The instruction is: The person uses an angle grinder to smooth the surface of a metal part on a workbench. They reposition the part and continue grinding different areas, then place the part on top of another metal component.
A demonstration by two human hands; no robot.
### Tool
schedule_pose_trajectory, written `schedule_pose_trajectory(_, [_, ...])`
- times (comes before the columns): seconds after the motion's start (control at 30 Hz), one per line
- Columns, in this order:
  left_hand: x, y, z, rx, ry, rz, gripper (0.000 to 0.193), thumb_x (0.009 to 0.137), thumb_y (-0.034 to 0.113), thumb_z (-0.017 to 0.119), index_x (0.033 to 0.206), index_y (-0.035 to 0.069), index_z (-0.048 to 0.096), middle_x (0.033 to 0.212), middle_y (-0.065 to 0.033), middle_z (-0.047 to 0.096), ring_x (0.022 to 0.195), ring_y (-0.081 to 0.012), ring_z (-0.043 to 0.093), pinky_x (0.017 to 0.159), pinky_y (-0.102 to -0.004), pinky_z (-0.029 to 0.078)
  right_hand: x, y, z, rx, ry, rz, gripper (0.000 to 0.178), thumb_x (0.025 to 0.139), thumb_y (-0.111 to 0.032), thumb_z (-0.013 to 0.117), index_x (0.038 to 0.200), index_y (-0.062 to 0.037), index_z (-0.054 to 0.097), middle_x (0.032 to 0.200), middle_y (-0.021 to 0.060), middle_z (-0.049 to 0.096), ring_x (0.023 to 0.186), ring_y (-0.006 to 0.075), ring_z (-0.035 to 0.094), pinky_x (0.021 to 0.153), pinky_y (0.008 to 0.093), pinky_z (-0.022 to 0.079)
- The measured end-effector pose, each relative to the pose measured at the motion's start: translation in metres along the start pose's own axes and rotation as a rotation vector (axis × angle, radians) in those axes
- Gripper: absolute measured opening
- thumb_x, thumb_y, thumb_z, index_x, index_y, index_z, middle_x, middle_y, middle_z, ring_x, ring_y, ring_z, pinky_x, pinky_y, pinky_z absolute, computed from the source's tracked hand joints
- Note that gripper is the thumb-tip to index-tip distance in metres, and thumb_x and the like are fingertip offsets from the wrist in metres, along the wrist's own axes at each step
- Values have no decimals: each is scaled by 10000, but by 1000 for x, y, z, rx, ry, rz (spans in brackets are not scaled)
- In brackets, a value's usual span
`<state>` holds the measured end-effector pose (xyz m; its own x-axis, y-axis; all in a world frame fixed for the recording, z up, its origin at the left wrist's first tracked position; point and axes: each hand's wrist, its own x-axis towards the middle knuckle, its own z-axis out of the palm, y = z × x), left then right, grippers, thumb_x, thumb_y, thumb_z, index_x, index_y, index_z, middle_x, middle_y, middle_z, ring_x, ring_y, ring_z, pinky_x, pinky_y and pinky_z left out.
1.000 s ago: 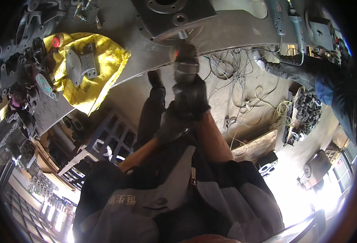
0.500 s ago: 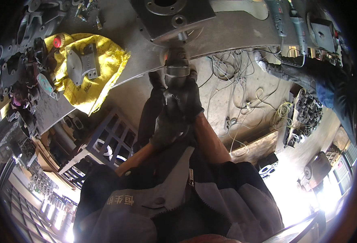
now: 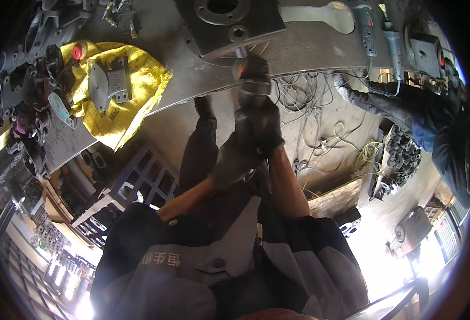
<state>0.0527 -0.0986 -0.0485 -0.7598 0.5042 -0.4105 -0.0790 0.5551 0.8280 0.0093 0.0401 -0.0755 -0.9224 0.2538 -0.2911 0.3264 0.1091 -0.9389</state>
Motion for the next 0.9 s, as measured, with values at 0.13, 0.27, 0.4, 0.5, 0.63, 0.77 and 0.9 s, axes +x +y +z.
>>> schedule_pose_trajectory(0.13, [-15, -17, 4, -213, 118, -151, 441, 837, 305, 741, 1122, 10, 579, 950, -210, 627, 780, -386, 657, 674, -446, 552, -4, 2, 16, -666, -142, -580, 279, 739, -278, 742, 976, -135, 706, 969, 97, 720, 846, 311, 679, 764, 410, 529])
schedule_pose_trajectory(0.27, [-13, -13, 3, -413, 25, -218, 462, 826, 267, 751, 1138, -18, 565, 943, -200, 629, 743, -375, 654, 666, -443, 561, 0, -2, 9, -129, -118, -51, 287, 751, -216, 740, 997, -80, 681, 966, 103, 709, 840, 279, 677, 742, 386, 536])
schedule_pose_trajectory(0.4, [15, 12, 9, -182, 43, 13, 570, 778, 241, 829, 1200, -20, 549, 1054, -157, 653, 903, -268, 657, 741, -383, 564, 10, -4, -16, 182, 33, 290, 362, 720, -171, 782, 1005, 8, 650, 908, 118, 707, 817, 216, 678, 706, 351, 549])
schedule_pose_trajectory(0.5, [50, 24, 15, 97, 185, 342, 632, 750, 298, 861, 1202, -10, 545, 1090, -155, 658, 948, -241, 656, 776, -358, 559, 25, -1, -40, -1, 62, 231, 401, 692, -201, 804, 986, 27, 653, 896, 132, 718, 791, 212, 680, 688, 347, 550])
schedule_pose_trajectory(0.63, [53, 27, 15, 296, 195, 442, 599, 778, 302, 817, 1208, -10, 540, 1119, -193, 625, 992, -319, 646, 806, -391, 552, 34, 6, -46, 94, 54, 337, 461, 672, -253, 823, 985, 36, 648, 875, 127, 718, 772, 213, 678, 676, 362, 554])
schedule_pose_trajectory(0.77, [23, 23, 13, 157, -38, 156, 604, 805, 257, 742, 1294, -20, 522, 1162, -255, 551, 1027, -439, 602, 806, -470, 560, 10, 5, -30, 163, 44, 292, 452, 698, -217, 825, 1035, 9, 626, 911, 94, 697, 779, 204, 665, 673, 362, 551])
schedule_pose_trajectory(0.9, [5, 15, 14, 7, 2, 81, 563, 823, 273, 736, 1269, 1, 527, 1127, -219, 575, 1007, -403, 620, 760, -473, 558, -2, -5, -14, 233, 52, 197, 382, 712, -152, 806, 1013, -4, 624, 864, 76, 675, 740, 188, 639, 651, 349, 541])
